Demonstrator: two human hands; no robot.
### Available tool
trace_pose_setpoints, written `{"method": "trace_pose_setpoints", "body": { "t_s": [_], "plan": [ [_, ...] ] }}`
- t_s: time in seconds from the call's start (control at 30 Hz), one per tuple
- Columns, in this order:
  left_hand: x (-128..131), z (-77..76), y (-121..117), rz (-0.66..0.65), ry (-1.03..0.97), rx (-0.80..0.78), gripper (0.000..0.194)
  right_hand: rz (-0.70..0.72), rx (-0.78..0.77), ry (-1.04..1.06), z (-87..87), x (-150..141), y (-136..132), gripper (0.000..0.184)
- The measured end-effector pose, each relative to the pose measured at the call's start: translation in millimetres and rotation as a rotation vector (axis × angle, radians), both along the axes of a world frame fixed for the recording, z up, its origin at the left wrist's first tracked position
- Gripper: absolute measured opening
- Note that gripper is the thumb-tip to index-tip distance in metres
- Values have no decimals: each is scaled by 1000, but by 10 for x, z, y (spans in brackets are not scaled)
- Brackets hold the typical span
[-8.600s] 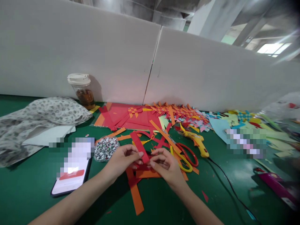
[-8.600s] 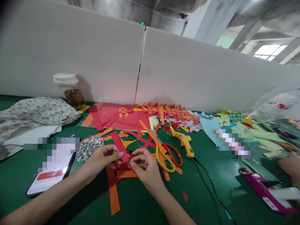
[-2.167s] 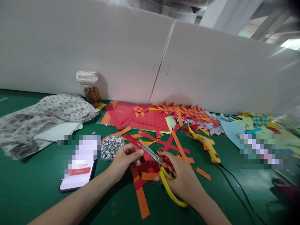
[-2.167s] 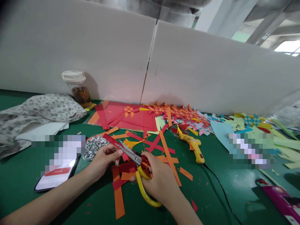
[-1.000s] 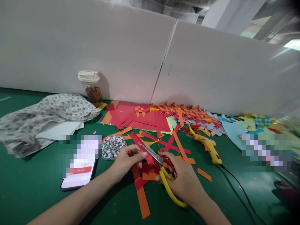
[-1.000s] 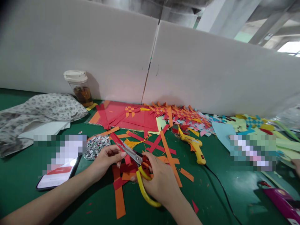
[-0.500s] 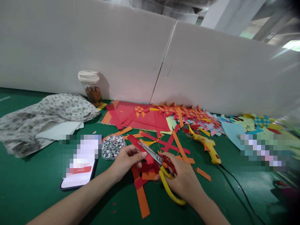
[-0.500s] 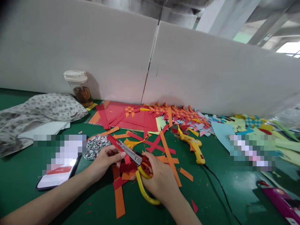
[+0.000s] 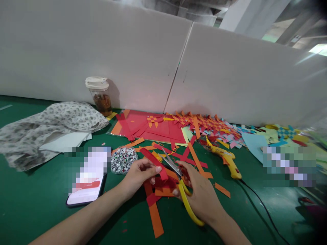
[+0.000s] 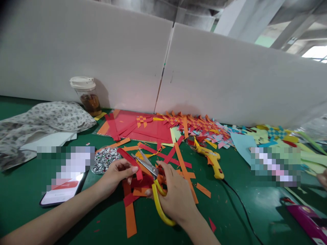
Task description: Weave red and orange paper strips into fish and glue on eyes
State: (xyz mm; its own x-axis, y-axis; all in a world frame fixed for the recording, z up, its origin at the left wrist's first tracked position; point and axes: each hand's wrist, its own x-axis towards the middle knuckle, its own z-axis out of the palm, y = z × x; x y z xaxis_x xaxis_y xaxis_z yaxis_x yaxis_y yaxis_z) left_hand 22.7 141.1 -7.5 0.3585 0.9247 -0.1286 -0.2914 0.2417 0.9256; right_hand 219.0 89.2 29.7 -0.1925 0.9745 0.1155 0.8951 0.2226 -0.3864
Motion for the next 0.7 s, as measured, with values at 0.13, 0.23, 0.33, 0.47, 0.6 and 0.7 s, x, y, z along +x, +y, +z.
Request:
{"method": "trace_pose_setpoints", "body": {
  "t_s": [0.13,0.23,0.33,0.47,0.6,0.7],
  "plan": [
    [11,25,1,4,-5,-7,26,26,-27,-8,1,-15,12,60],
    [12,24,-3,-28,-22,-11,24,25,-45,-32,4,-43,22,59],
    [9,-4,-9,-49,-54,-5,21,21,-52,-50,1,-59,19,58],
    [6,-46,-10,-65,-75,5,18,19,-70,-46,-2,-65,1,59],
    [4,-67,6,-69,-72,7,18,11,-86,-49,15,-76,-9,60],
    [5,-63,13,-79,-68,15,17,-1,-95,-64,24,-82,-9,59]
  ]
}}
